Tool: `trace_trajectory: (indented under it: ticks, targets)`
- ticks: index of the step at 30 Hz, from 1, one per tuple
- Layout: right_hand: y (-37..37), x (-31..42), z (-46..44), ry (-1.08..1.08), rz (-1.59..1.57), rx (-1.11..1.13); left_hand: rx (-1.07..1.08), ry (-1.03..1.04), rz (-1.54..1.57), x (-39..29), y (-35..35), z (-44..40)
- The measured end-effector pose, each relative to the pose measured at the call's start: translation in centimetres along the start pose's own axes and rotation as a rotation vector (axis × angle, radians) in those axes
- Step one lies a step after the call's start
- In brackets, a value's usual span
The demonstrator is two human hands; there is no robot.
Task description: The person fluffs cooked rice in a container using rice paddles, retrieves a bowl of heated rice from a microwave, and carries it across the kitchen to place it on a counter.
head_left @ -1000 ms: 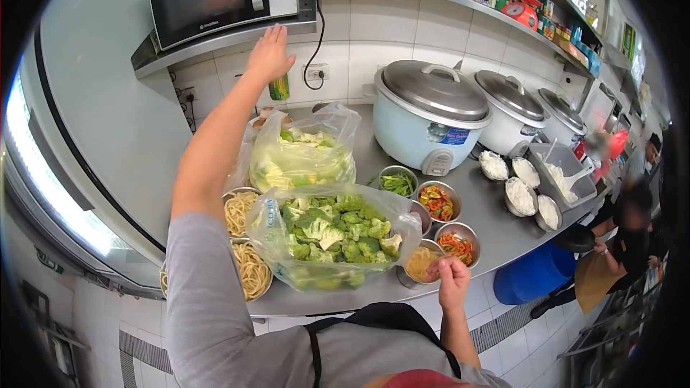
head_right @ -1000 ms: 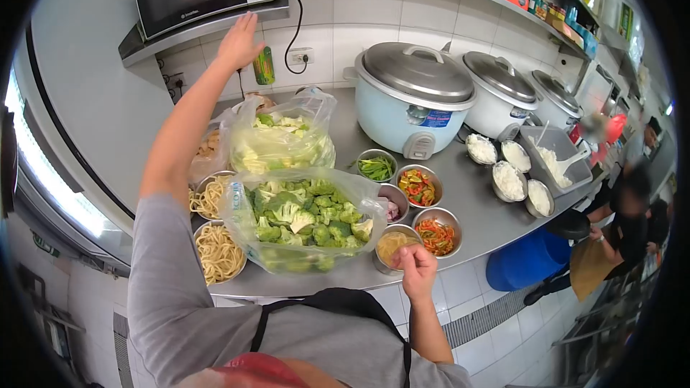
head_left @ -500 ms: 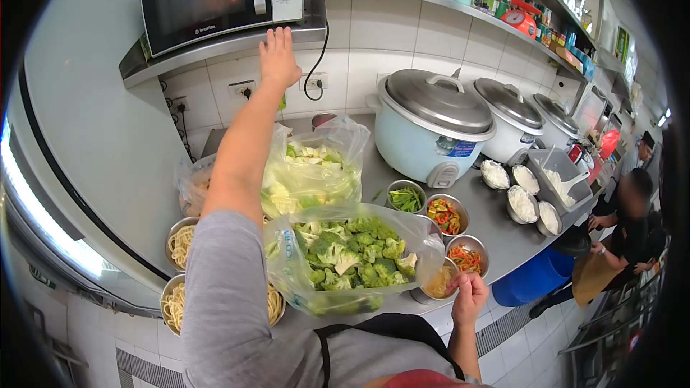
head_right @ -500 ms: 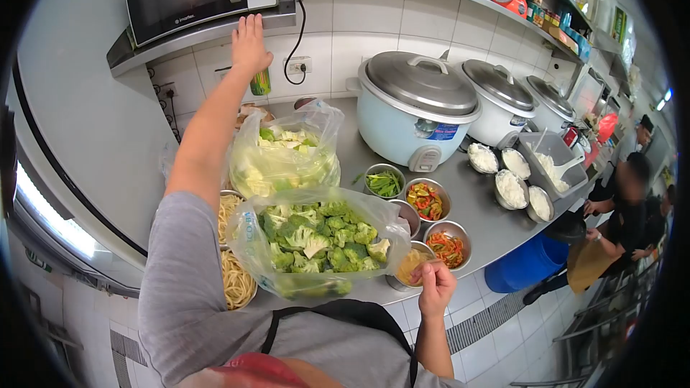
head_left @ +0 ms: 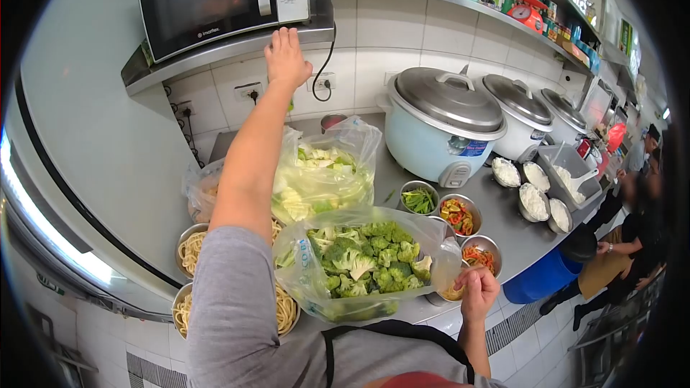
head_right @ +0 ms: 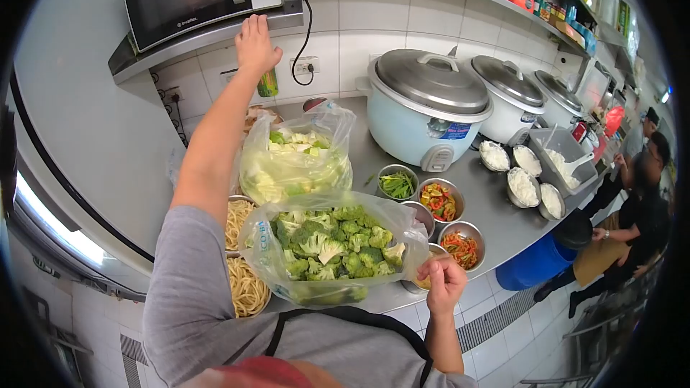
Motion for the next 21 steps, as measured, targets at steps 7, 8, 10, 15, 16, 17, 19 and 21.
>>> trace_trajectory:
  ticks: [7, 8, 10, 15, 16, 17, 19, 21]
  targets:
    - [-1.0, -0.2, 0.5, -0.007, 0.029, -0.034, -0.034, 0.001, -0.008, 0.0, 0.0, 0.0]
    - [-1.1, 0.0, 0.5, -0.004, 0.015, -0.036, -0.039, 0.001, -0.011, 0.0, 0.0, -0.1]
    - [-1.1, 0.0, 0.4, -0.006, -0.012, -0.038, -0.048, 0.000, -0.017, 0.0, 0.2, -0.1]
    - [0.1, 0.2, -0.4, -0.063, -0.107, -0.050, -0.058, 0.010, -0.012, 0.1, 0.1, 0.0]
    - [0.5, 0.4, -0.6, -0.051, -0.118, -0.035, -0.057, 0.012, -0.010, 0.1, 0.0, 0.0]
    - [1.0, 0.7, -0.9, -0.038, -0.129, -0.020, -0.067, 0.011, -0.014, 0.1, 0.1, 0.0]
    - [1.5, 0.5, -1.1, -0.017, -0.161, 0.024, -0.084, 0.010, -0.021, 0.1, 0.2, 0.0]
    - [1.8, 0.2, -1.1, -0.006, -0.151, 0.040, -0.079, 0.013, -0.014, 0.2, 0.1, 0.0]
Point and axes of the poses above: each hand's wrist, its own z-axis away from the middle knuckle, its own y-axis out of the palm, x = y × z, the point moved 3 cm from there along -z, towards the middle knuckle, and after that the axes turned 11 degrees about x, right-handed, at the moved point
